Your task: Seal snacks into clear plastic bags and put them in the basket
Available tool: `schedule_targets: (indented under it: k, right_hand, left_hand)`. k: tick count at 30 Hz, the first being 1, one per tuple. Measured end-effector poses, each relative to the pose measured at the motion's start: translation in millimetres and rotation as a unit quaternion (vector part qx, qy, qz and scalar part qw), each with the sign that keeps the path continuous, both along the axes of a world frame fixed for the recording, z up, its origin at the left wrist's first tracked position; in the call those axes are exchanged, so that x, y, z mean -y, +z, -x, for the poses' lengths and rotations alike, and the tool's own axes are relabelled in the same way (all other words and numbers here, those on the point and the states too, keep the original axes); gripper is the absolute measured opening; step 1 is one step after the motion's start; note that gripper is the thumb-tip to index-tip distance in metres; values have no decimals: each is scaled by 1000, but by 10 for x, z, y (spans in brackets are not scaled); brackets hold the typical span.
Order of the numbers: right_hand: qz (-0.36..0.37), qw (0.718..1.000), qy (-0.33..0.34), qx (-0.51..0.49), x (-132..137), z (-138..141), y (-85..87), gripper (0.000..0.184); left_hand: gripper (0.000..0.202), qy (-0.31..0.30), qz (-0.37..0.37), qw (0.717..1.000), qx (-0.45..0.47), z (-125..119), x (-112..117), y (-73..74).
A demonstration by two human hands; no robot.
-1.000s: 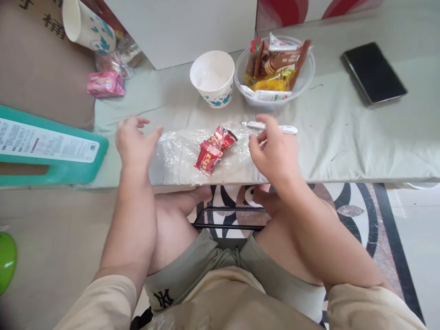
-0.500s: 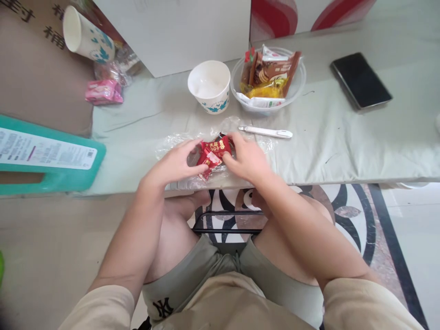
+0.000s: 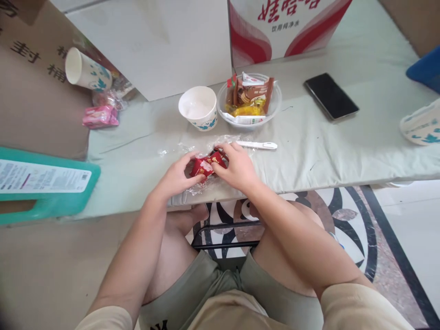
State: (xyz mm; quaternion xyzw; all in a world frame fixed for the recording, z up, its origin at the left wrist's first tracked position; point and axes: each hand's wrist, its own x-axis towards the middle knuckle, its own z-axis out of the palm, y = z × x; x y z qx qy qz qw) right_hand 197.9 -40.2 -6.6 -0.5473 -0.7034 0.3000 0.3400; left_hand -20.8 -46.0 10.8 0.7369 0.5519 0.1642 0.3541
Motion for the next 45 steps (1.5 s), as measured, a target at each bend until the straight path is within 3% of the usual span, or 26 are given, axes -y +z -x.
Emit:
schedule_targets:
  k: [5,10,17,24,28,31,33,35,36,39,41,45]
  right_hand:
    - [34,999,10,8,-9,-43,-1,55]
    - [63,997,45,-8,-30,-73,13,31]
    - [43,999,4,1,30,-203,69,16]
    - [108,994,-19,0,105,-287,171,16]
    - [76,991,-81,-70,183,-390,340,17]
    - [-33,980,-156,-118,87,-519,568,13]
    - [-149,967,-189,-86,-127,-615,724,14]
    - [-220,960,-175,-1,-430,-705,841,19]
    - [-226,960,-163,32,-589,-742,879,25]
    - [-136,973,-95,162,-957,-805,918,60]
    - [-104,958,-43,263,-1060,-804,908,75]
    - [-138,928,-5,345,-1043,-723,873,46]
  left_hand:
    - [51,-50,-22,996,-64,-81,-81,5]
    - [53,-82,-20,994,-64,-121,-159,-11]
    - [54,-64,-22,998,11,-13,-149,-55]
    - [53,3,1,997,72,92,-183,-158]
    - [50,19,47,990,128,103,-211,-180]
    - [51,6,54,986,157,98,-233,-198]
    - [50,-6,42,988,150,90,-248,-202]
    - [48,-10,34,991,129,80,-259,-189]
    - [48,-9,32,992,119,76,-261,-175]
    - [46,-4,36,994,100,65,-256,-119]
    - [41,-2,41,995,87,59,-249,-86]
    - [38,-7,37,997,69,44,-255,-71]
